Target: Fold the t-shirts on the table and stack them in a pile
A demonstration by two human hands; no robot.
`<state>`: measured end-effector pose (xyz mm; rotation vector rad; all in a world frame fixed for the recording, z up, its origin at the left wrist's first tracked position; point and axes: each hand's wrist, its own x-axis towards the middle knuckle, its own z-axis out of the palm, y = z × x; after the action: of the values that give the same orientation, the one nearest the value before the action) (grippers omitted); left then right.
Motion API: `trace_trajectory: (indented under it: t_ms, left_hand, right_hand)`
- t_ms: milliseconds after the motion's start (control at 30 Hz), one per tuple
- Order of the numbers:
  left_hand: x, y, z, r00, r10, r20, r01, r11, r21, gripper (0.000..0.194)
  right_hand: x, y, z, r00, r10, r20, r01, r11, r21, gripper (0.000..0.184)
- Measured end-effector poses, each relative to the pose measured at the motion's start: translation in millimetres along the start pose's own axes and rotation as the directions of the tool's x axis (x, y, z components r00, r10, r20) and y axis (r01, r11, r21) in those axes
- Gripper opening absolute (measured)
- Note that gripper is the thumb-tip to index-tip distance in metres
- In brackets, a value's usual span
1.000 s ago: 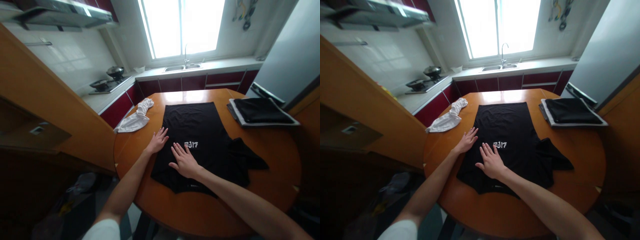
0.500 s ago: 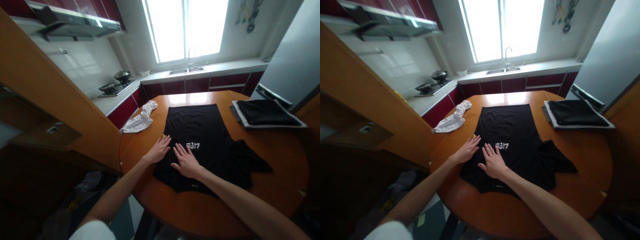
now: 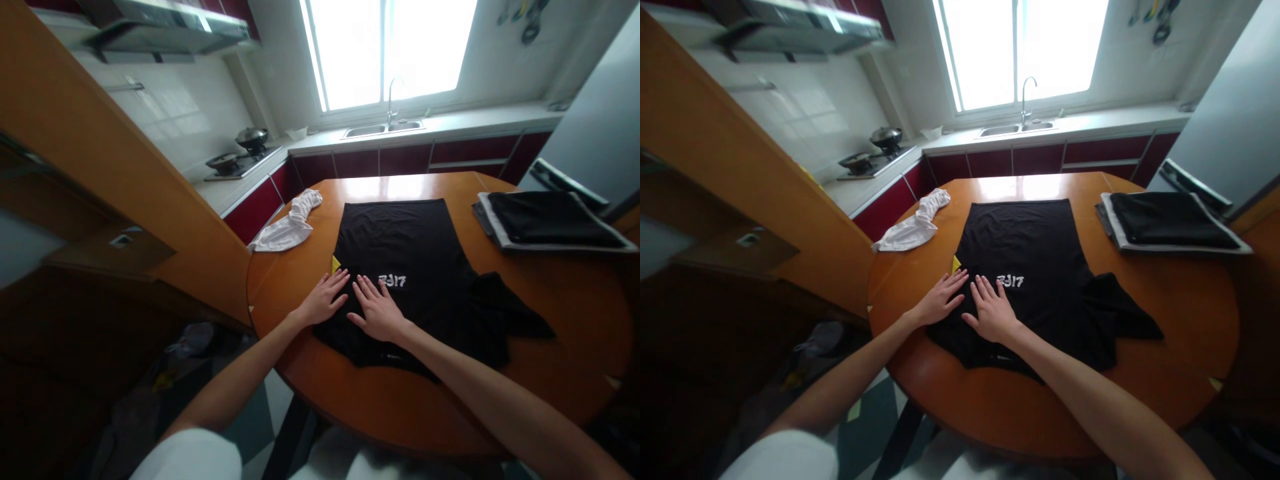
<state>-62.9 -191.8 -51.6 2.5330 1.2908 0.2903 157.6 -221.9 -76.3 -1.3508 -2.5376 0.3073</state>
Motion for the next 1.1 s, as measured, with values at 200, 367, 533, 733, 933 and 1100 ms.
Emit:
trace_trajectory:
  t_ms: [200,367,533,733,933,1100]
  left_hand:
    - [-15.0,7.5,-6.2,1.000,0.016,-0.023,-0.016,1.000,0.008,0.058]
    - [-21.6,11.7,0.6,0.999,0.034,0.029,-0.037,0.995,0.096,0.064]
    - [-20.8,8.4,1.1,0.997,0.051,0.052,-0.057,0.991,0.123,0.074]
    - [-20.7,5.0,2.8,0.996,0.056,0.065,-0.066,0.986,0.151,0.075]
    - [-19.8,2.7,3.5,0.995,0.047,0.090,-0.062,0.982,0.179,0.075]
    - [-19.8,0.7,4.7,0.995,0.047,0.083,-0.062,0.979,0.193,0.069]
  right_hand:
    - [-0.5,-0.4,-1.4,1.000,0.000,0.008,0.001,1.000,-0.005,0.084]
    - [-0.5,-1.1,-1.8,1.000,0.010,0.004,-0.010,1.000,-0.008,0.083]
    - [-0.9,-0.9,-3.1,1.000,0.009,0.008,-0.009,1.000,-0.007,0.085]
    - [-0.8,-1.5,-4.6,1.000,0.013,0.008,-0.013,1.000,0.010,0.087]
    - [0.1,-2.5,-5.7,1.000,0.016,-0.002,-0.016,1.000,0.022,0.087]
    - [-0.4,-2.8,-8.0,1.000,0.013,-0.004,-0.013,0.999,0.048,0.085]
